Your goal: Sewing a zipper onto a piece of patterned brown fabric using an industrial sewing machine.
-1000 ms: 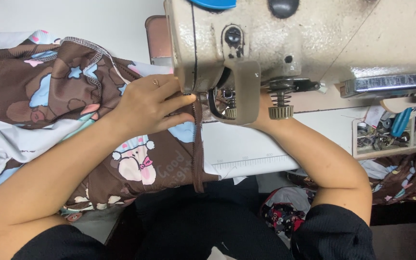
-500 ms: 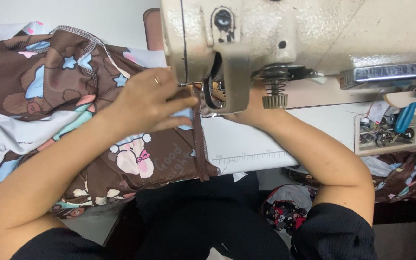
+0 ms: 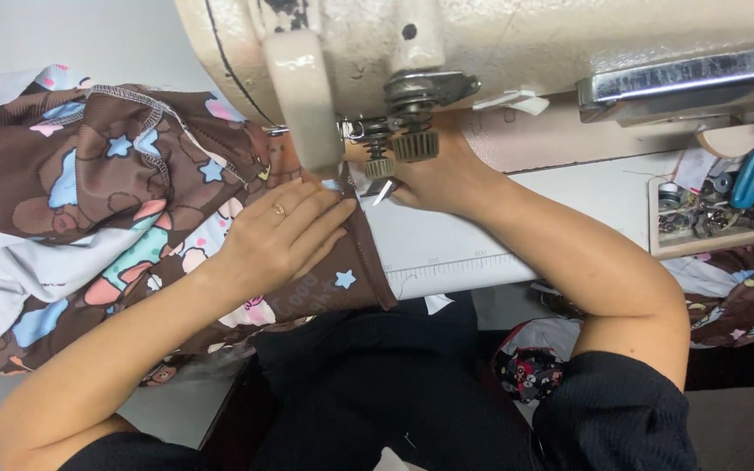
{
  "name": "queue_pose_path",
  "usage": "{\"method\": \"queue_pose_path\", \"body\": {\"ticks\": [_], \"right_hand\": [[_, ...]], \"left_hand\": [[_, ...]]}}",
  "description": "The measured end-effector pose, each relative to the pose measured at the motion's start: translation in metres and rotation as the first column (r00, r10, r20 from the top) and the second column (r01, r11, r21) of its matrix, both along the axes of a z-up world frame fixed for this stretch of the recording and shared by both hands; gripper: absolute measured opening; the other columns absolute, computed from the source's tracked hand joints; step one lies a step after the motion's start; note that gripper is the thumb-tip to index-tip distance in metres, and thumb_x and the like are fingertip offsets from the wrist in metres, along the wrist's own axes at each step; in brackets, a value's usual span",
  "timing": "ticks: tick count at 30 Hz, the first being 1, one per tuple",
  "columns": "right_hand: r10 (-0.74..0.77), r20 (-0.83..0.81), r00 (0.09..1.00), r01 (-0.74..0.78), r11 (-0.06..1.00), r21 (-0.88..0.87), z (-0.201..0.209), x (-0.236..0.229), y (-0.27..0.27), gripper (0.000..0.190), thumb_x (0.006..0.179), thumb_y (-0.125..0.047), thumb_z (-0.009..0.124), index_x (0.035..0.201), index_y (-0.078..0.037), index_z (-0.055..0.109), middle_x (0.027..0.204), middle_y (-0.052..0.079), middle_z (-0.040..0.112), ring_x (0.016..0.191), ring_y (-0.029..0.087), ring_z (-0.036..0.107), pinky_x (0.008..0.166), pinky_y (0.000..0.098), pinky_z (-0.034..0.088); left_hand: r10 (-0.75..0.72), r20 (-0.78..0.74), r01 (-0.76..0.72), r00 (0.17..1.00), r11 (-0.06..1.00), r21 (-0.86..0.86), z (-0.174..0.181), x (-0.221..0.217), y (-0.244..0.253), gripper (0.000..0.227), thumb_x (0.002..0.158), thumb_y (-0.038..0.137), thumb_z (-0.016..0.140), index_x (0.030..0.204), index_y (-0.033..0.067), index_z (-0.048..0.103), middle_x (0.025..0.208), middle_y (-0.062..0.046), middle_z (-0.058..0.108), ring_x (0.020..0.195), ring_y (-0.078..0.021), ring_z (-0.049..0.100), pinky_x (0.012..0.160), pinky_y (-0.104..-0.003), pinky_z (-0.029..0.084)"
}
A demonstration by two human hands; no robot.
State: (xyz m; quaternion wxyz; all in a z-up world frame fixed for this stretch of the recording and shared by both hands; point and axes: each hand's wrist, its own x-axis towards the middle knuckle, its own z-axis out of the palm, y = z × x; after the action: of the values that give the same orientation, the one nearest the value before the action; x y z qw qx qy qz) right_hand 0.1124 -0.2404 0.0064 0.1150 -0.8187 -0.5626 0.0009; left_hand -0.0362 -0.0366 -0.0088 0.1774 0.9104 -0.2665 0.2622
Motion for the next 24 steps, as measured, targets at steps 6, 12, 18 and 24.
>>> {"method": "queue_pose_path", "body": {"ticks": [6,12,18,24], "right_hand": [[0.037,0.026,0.999,-0.038,0.999,0.015,-0.023,0.006,-0.006,0.018,0.084,-0.029,0.074,0.072,-0.018,0.067,0.052,-0.006,0.054,0.048,0.013,0.053,0.051,0.0245,0.042],[0.015,-0.014,1.0,-0.016,0.999,-0.051,-0.011,0.003,-0.006,0.015,0.085,-0.027,0.074,0.079,-0.016,0.069,0.063,-0.001,0.058,0.053,0.015,0.057,0.052,0.0271,0.045],[0.017,-0.046,0.999,-0.023,0.991,-0.133,-0.025,0.005,-0.01,0.014,0.084,-0.026,0.072,0.078,-0.016,0.065,0.068,-0.004,0.056,0.055,0.013,0.055,0.051,0.0283,0.046],[0.057,-0.189,0.98,-0.064,0.997,-0.035,-0.011,0.003,-0.009,0.014,0.092,-0.017,0.069,0.104,-0.012,0.066,0.084,0.007,0.066,0.07,0.02,0.064,0.067,0.032,0.051]], "left_hand": [[-0.088,-0.111,0.076,0.99,0.991,-0.106,0.004,0.009,0.013,0.017,0.098,0.026,0.07,0.11,0.0163,0.078,0.123,-0.01,0.072,0.115,-0.032,0.068,0.11,-0.048,0.047],[-0.124,-0.152,0.105,0.981,0.987,-0.125,-0.009,0.01,0.021,0.027,0.096,0.032,0.073,0.118,0.0164,0.077,0.13,-0.006,0.072,0.124,-0.0267,0.065,0.116,-0.047,0.042],[-0.199,-0.21,0.169,0.957,0.974,-0.151,-0.004,0.016,0.032,0.027,0.098,0.03,0.07,0.122,0.0192,0.076,0.132,-0.012,0.069,0.131,-0.0312,0.061,0.121,-0.055,0.028],[-0.216,-0.232,0.188,0.948,0.972,-0.139,-0.005,0.021,0.04,0.025,0.096,0.034,0.072,0.119,0.0248,0.077,0.135,-0.007,0.069,0.133,-0.0259,0.059,0.124,-0.056,0.021]]}}
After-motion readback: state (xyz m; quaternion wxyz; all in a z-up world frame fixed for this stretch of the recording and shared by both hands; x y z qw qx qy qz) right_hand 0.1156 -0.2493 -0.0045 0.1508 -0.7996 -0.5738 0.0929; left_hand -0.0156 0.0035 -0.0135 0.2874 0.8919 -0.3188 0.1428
